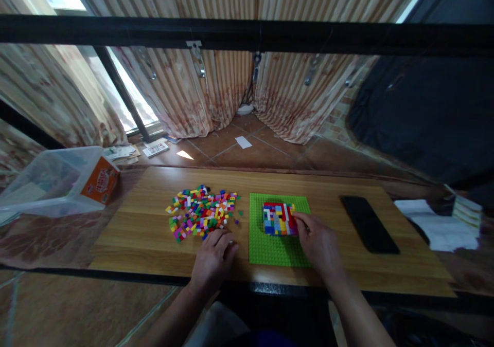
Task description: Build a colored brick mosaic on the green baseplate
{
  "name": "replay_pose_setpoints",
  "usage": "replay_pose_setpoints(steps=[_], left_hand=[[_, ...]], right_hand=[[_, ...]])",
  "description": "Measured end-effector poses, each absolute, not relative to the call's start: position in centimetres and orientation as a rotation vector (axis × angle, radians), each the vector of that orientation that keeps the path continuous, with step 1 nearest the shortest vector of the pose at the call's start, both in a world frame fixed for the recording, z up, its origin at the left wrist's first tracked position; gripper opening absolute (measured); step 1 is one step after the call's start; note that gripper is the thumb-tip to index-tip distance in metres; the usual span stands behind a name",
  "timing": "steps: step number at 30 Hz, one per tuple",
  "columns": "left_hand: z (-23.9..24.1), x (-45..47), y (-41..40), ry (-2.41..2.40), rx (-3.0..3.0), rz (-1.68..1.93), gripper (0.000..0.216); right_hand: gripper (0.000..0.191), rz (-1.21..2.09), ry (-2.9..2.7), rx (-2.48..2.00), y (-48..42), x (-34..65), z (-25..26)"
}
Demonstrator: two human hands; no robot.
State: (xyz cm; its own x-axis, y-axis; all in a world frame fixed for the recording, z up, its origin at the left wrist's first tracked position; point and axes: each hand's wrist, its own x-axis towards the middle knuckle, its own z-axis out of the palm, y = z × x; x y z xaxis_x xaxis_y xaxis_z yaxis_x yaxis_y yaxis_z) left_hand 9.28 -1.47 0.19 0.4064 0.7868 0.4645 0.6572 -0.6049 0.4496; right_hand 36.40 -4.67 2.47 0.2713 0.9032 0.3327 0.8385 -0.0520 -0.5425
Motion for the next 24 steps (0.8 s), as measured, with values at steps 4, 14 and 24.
replay_pose_setpoints(steps=[4,14,24], left_hand=[[0.3,9.3,-1.5,1.290,2.435,0.962,0.011],[0.2,9.3,-1.6,1.252,2.396,0.931,0.009],[0.2,9.3,-1.6,1.261,2.379,0.926,0.010]], right_hand=[[0.034,0.022,-1.799,-1.905,-4.0,37.1,2.8],[0.033,0.117,-1.789,-1.824,-3.7,37.7,2.9],[0.048,0.471,-0.990,-1.867,-3.4,37.1,1.7]])
